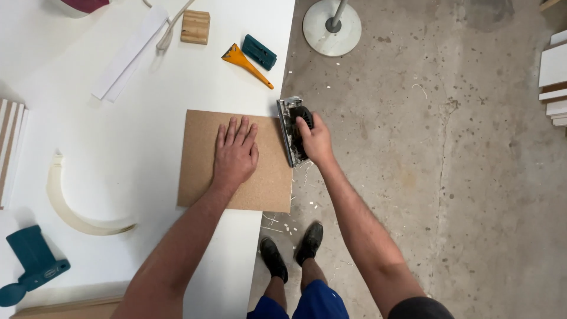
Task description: The person assembles a wooden box by sanding the edges of a board, attaching a white strip with an iron, and securing it with a staple gun. The person repeats the sanding process on the assembled box.
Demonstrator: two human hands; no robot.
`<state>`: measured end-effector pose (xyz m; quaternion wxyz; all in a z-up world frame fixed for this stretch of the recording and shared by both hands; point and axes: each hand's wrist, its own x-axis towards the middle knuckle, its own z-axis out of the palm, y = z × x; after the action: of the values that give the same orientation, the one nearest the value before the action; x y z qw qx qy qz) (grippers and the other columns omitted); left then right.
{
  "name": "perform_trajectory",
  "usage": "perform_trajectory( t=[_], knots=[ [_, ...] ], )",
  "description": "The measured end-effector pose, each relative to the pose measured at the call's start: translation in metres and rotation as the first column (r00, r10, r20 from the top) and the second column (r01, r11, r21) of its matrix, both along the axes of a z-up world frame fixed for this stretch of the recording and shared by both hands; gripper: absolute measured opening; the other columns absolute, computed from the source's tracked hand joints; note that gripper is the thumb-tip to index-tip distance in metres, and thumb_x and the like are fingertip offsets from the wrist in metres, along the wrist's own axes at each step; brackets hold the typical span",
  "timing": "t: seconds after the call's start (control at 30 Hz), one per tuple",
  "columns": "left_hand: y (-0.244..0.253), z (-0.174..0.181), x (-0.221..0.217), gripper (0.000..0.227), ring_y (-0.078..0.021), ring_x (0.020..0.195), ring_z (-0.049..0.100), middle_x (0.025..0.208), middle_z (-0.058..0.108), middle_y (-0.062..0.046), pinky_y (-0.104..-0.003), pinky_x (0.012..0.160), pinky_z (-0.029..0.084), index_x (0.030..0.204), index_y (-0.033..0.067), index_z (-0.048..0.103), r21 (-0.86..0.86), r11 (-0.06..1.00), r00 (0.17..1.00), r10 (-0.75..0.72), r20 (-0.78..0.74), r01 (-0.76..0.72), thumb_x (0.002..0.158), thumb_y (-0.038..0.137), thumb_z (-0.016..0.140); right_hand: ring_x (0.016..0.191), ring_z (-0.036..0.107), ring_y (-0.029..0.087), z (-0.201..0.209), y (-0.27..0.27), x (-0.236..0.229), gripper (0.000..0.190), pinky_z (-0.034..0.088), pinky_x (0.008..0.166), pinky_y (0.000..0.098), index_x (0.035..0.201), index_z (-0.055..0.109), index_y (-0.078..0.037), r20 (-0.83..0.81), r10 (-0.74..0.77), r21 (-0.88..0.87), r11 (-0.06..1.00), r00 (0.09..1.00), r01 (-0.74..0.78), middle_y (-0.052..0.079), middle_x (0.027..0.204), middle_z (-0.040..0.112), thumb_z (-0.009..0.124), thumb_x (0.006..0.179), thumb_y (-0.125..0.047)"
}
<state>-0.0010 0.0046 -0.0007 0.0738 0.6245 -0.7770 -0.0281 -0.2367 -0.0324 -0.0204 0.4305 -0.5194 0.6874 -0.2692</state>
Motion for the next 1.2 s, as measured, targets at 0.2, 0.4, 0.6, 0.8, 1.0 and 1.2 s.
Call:
perform_trajectory(
  t=[0.2,0.4,0.6,0.8,1.0,1.2],
  knots=[
    [-0.006,-0.001,-0.001,0.049,-0.0309,0.153,0.035,0.162,0.046,-0.007,-0.055,0.126,0.016,0.150,0.0230,0.057,-0.055,0.998,1.000,0.007,0.002,-0.007,0.103,0.029,0.046,0.096,0.066,0.034,-0.012,0.181,-0.006,0.030,0.055,0.081,0.0479,0.109,0.066,-0.004,0.111,-0.014,0.060,0.998,0.994,0.007,0.019,0.096,0.068,0.064,0.101,-0.032],
    [-0.006,-0.008,0.000,0.049,-0.0315,0.152,0.035,0.161,0.046,-0.008,-0.056,0.126,0.016,0.150,0.0223,0.057,-0.087,0.996,1.000,-0.007,-0.013,0.006,0.102,0.030,0.047,0.092,0.067,0.035,-0.006,0.011,-0.006,0.034,0.053,0.080,0.0503,0.106,0.065,-0.005,0.120,-0.033,-0.098,0.994,0.992,0.045,0.019,0.093,0.068,0.063,0.104,-0.039],
    [-0.006,-0.007,0.000,0.050,-0.0313,0.153,0.035,0.162,0.046,-0.007,-0.055,0.127,0.015,0.150,0.0226,0.057,-0.067,0.998,1.000,-0.001,-0.004,0.001,0.102,0.030,0.046,0.092,0.069,0.040,0.019,0.166,0.013,0.028,0.054,0.076,0.0512,0.110,0.065,-0.006,0.069,-0.042,0.018,0.999,0.997,0.041,0.024,0.094,0.070,0.064,0.101,-0.032],
    [-0.004,-0.012,0.001,0.052,-0.0308,0.152,0.036,0.162,0.046,-0.007,-0.055,0.127,0.016,0.150,0.0233,0.057,-0.079,0.997,1.000,0.000,0.000,0.000,0.100,0.031,0.047,0.089,0.069,0.040,-0.006,0.011,0.006,0.032,0.056,0.072,0.0506,0.107,0.065,-0.003,0.007,-0.034,-0.040,0.999,0.999,0.034,0.022,0.091,0.069,0.063,0.103,-0.034],
    [-0.001,-0.002,0.000,0.049,-0.0331,0.147,0.044,0.155,0.054,-0.010,-0.054,0.125,0.024,0.142,0.0172,0.065,-0.231,0.973,0.998,-0.022,-0.054,0.009,0.095,0.026,0.055,0.086,0.066,0.045,0.057,-0.179,0.020,0.035,0.050,0.069,0.0560,0.112,0.046,-0.008,-0.158,0.019,-0.315,0.947,0.987,-0.068,0.021,0.097,0.068,0.057,0.097,-0.038],
    [-0.009,0.003,0.000,0.051,-0.0338,0.147,0.044,0.156,0.053,-0.010,-0.054,0.125,0.027,0.141,0.0137,0.065,-0.293,0.956,0.996,-0.042,-0.083,0.015,0.091,0.025,0.059,0.107,0.059,0.043,0.024,-0.297,0.043,0.039,0.047,0.087,0.0553,0.135,0.052,-0.006,-0.425,0.149,-0.472,0.805,0.893,-0.359,0.020,0.122,0.061,0.055,0.103,-0.029]
  ],
)
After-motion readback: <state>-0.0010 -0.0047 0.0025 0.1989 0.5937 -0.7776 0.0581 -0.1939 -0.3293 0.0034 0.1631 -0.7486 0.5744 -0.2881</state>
